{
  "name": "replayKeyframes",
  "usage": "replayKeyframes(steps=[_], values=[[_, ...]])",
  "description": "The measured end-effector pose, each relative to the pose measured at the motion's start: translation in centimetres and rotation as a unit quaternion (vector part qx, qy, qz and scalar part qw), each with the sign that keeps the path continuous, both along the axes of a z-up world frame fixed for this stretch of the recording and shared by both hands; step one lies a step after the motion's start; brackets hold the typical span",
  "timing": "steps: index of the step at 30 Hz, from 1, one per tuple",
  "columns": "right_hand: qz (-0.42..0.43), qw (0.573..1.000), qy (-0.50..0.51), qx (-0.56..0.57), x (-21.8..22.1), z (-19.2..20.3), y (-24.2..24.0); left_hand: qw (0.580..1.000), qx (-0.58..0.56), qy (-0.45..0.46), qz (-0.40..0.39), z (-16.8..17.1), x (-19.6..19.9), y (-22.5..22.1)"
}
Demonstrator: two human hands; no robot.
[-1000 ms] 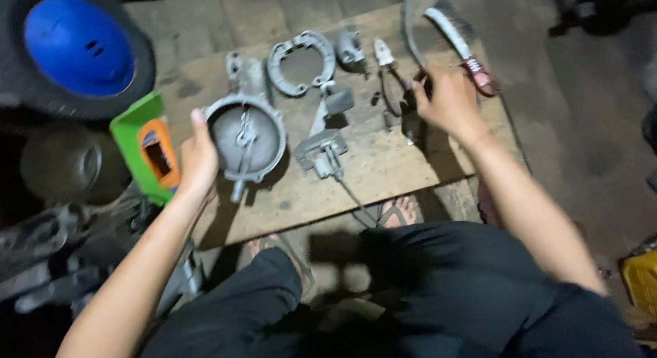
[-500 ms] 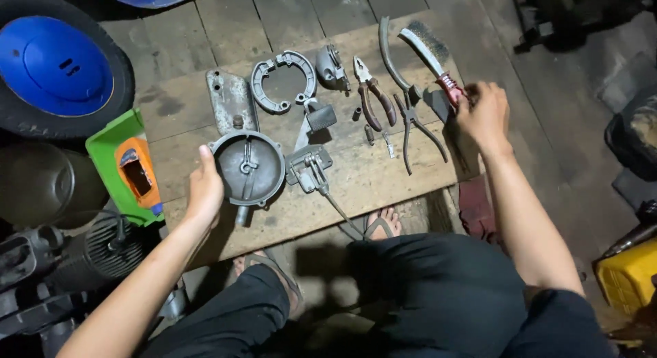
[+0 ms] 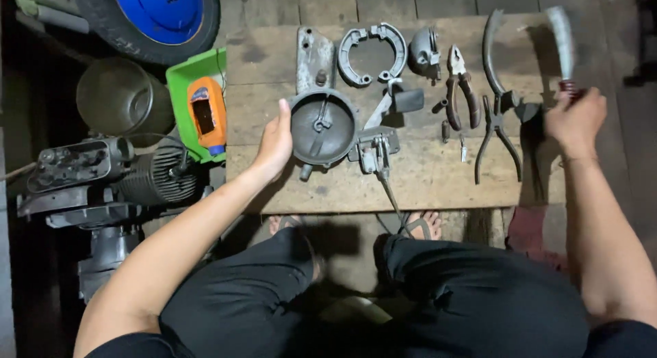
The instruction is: Inspecting and cleaning motorcycle drum brake components using a wire brush and pliers.
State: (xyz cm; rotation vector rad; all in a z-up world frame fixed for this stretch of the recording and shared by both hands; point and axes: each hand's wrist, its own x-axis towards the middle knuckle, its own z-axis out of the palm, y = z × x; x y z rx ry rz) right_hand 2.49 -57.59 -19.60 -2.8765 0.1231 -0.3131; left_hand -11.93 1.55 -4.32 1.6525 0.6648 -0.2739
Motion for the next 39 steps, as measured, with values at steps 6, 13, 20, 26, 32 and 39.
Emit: replayKeyframes(steps=[6, 13, 20, 26, 32, 39], values=[[-0.015, 0.986, -0.091, 0.140, 3.1, 2.4, -1.2, 0.935, 0.229, -0.249, -0.104, 0.7, -0.5, 0.9], [-0.021, 0.876, 0.012, 0.482, 2.5, 10.3, 7.1, 0.847, 0.375, -0.361, -0.108, -2.9, 1.3, 2.7], [0.086, 0.866, 0.074, 0.488, -1.8, 17.1, 15.0, 0.840, 0.382, -0.319, -0.214, -3.5, -0.7, 1.4], [0.132, 0.842, 0.127, 0.508, -6.7, 18.4, 18.3, 0.745, 0.418, -0.408, -0.322, -2.9, -4.0, 1.0], [0.200, 0.824, 0.193, 0.494, -11.1, 14.6, 17.6, 0.584, 0.523, -0.389, -0.484, -5.0, -6.3, 0.2], [0.155, 0.800, 0.246, 0.525, -12.2, 15.9, 16.8, 0.532, 0.564, -0.323, -0.543, -7.7, -6.9, -0.4]])
